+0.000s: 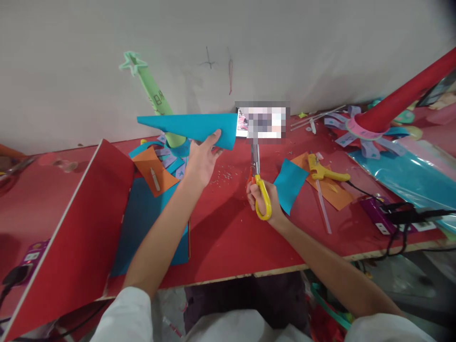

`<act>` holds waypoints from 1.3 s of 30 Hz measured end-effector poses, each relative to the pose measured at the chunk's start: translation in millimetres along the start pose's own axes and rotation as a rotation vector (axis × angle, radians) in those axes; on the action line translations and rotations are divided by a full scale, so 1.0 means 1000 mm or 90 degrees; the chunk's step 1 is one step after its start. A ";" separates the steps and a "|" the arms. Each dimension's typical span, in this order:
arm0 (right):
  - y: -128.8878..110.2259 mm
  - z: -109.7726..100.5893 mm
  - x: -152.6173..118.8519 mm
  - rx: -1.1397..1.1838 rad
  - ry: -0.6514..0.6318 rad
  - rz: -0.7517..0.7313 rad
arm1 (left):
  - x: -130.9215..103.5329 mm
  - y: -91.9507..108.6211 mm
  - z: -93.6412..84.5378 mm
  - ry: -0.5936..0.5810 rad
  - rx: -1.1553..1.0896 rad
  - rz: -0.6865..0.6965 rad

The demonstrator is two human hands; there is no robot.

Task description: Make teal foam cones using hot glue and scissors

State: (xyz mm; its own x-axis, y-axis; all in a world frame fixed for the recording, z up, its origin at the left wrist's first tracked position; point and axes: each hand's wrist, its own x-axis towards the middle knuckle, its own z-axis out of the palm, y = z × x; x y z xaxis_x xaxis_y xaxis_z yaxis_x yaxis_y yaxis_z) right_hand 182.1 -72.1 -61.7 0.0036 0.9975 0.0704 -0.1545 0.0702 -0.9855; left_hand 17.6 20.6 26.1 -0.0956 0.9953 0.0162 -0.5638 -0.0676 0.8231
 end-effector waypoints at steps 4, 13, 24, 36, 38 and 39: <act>0.000 0.000 0.001 -0.011 0.006 0.004 | 0.005 -0.001 -0.003 -0.007 0.025 0.012; 0.001 -0.003 0.003 0.003 0.025 0.003 | 0.006 0.009 -0.010 -0.097 0.107 0.020; 0.001 -0.004 0.003 -0.014 0.012 -0.006 | 0.002 0.016 -0.003 -0.111 0.008 -0.016; 0.001 -0.003 0.000 0.026 -0.042 0.000 | 0.008 0.015 -0.007 -0.048 -0.039 -0.036; 0.001 -0.002 -0.001 0.021 -0.047 -0.001 | 0.009 0.014 -0.009 -0.057 -0.028 -0.039; 0.001 -0.002 -0.001 0.020 -0.050 -0.001 | 0.010 0.015 -0.010 -0.067 -0.022 -0.040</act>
State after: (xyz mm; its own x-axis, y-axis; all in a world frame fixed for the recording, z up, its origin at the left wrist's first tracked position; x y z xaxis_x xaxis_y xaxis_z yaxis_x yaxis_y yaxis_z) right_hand 184.0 -73.4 -62.9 -0.0741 0.9936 0.0849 -0.1857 0.0699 -0.9801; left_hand 0.4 28.5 33.2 0.0271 0.9993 0.0259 -0.5942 -0.0047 0.8043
